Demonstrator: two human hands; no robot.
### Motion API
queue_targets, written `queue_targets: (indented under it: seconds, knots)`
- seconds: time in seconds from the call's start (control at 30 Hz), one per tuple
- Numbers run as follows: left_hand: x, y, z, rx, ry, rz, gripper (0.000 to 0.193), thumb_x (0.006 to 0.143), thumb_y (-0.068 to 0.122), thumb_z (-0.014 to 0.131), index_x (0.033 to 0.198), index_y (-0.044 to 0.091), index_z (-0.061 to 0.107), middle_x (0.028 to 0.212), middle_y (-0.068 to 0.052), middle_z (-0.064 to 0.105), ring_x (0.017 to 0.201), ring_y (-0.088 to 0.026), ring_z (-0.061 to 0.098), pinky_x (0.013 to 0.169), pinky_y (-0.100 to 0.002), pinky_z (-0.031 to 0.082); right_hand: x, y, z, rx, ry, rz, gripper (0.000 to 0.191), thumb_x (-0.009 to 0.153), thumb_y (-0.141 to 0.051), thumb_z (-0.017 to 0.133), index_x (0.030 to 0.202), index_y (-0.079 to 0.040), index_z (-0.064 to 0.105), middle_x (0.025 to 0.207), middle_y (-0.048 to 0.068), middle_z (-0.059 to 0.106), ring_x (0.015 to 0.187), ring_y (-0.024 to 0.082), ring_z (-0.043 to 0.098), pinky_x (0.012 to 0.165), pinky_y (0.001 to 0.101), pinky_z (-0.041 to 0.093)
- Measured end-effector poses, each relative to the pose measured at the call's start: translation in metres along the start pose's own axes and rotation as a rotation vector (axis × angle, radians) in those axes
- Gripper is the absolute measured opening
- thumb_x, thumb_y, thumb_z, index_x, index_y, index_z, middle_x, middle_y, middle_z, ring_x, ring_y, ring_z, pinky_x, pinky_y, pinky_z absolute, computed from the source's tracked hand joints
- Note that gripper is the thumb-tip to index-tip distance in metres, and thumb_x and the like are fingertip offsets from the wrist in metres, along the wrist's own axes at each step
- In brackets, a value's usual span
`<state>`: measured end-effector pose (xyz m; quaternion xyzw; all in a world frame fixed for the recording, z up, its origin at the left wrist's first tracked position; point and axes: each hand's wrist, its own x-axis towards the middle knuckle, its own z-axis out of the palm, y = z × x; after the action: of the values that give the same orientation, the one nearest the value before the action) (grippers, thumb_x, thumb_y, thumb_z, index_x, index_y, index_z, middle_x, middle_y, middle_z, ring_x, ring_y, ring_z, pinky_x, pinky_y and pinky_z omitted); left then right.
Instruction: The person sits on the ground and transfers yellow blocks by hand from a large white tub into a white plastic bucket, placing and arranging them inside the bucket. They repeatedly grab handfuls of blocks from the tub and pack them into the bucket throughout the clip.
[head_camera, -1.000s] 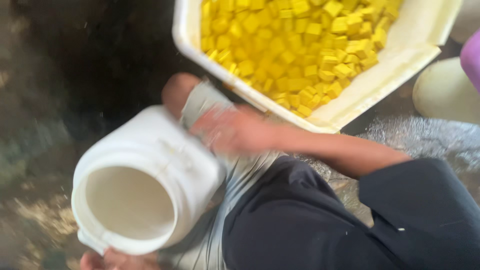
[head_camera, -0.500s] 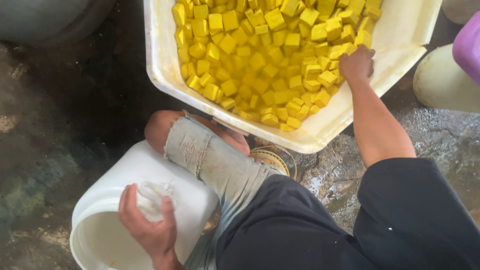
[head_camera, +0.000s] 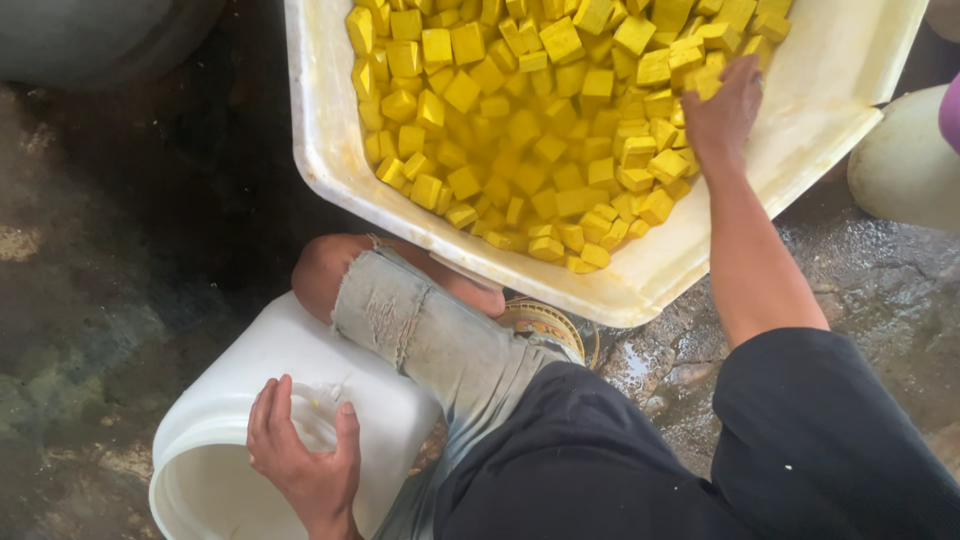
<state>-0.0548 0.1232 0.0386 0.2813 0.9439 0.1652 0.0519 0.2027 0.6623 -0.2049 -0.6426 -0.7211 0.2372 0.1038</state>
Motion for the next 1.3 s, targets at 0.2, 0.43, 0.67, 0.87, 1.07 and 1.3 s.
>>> queue_targets:
  seconds: [0.2, 0.43, 0.67, 0.87, 1.07, 1.3]
  knots:
    - [0.003, 0.003, 0.001, -0.014, 0.003, 0.001, 0.068, 0.084, 0.031, 0.074, 0.144, 0.007, 0.055, 0.148, -0.014, 0.055, 0.143, -0.033, 0.047, 0.118, -0.05, 0.033, 0.005, -0.005, 0.029, 0.061, 0.177, -0.291, 0.034, 0.092, -0.001, 0.077, 0.11, -0.004, 0.048, 0.126, 0.021, 0.048, 0.126, 0.042, 0.048, 0.105, 0.0522, 0.043]
    - [0.005, 0.007, 0.003, 0.009, -0.006, -0.018, 0.065, 0.083, 0.029, 0.074, 0.142, 0.007, 0.056, 0.146, -0.013, 0.057, 0.141, -0.034, 0.048, 0.116, -0.05, 0.034, 0.028, -0.013, 0.041, -0.151, 0.379, -0.616, 0.044, 0.084, -0.001, 0.077, 0.117, 0.002, 0.048, 0.121, 0.029, 0.046, 0.118, 0.049, 0.045, 0.104, 0.0565, 0.041]
    - [0.01, 0.011, 0.003, 0.006, 0.015, -0.015, 0.061, 0.084, 0.028, 0.074, 0.139, 0.006, 0.058, 0.143, -0.015, 0.058, 0.138, -0.034, 0.051, 0.115, -0.049, 0.036, 0.041, -0.012, 0.04, 0.029, 0.164, -0.383, 0.035, 0.088, 0.003, 0.068, 0.106, -0.003, 0.039, 0.112, 0.016, 0.044, 0.11, 0.036, 0.05, 0.1, 0.052, 0.042]
    - [0.01, 0.015, 0.004, 0.003, 0.031, -0.009, 0.059, 0.085, 0.029, 0.074, 0.138, 0.006, 0.059, 0.142, -0.014, 0.059, 0.138, -0.033, 0.052, 0.114, -0.048, 0.037, 0.041, -0.011, 0.044, 0.003, 0.162, -0.516, 0.037, 0.086, 0.006, 0.068, 0.105, -0.004, 0.038, 0.108, 0.015, 0.041, 0.109, 0.033, 0.048, 0.092, 0.0501, 0.041]
    - [0.008, 0.016, 0.003, 0.016, 0.029, -0.009, 0.059, 0.085, 0.028, 0.074, 0.137, 0.006, 0.059, 0.142, -0.014, 0.059, 0.137, -0.032, 0.052, 0.114, -0.047, 0.037, 0.039, -0.003, 0.037, 0.074, 0.213, -0.424, 0.039, 0.081, 0.006, 0.067, 0.105, -0.001, 0.037, 0.108, 0.015, 0.041, 0.112, 0.038, 0.047, 0.095, 0.0539, 0.036]
    - [0.007, 0.015, 0.005, 0.035, 0.023, -0.022, 0.057, 0.086, 0.028, 0.074, 0.137, 0.007, 0.06, 0.142, -0.013, 0.059, 0.137, -0.031, 0.052, 0.114, -0.047, 0.037, 0.044, -0.004, 0.044, -0.07, 0.23, -0.575, 0.053, 0.085, 0.0, 0.078, 0.12, 0.0, 0.039, 0.116, 0.017, 0.045, 0.121, 0.045, 0.044, 0.107, 0.0576, 0.037]
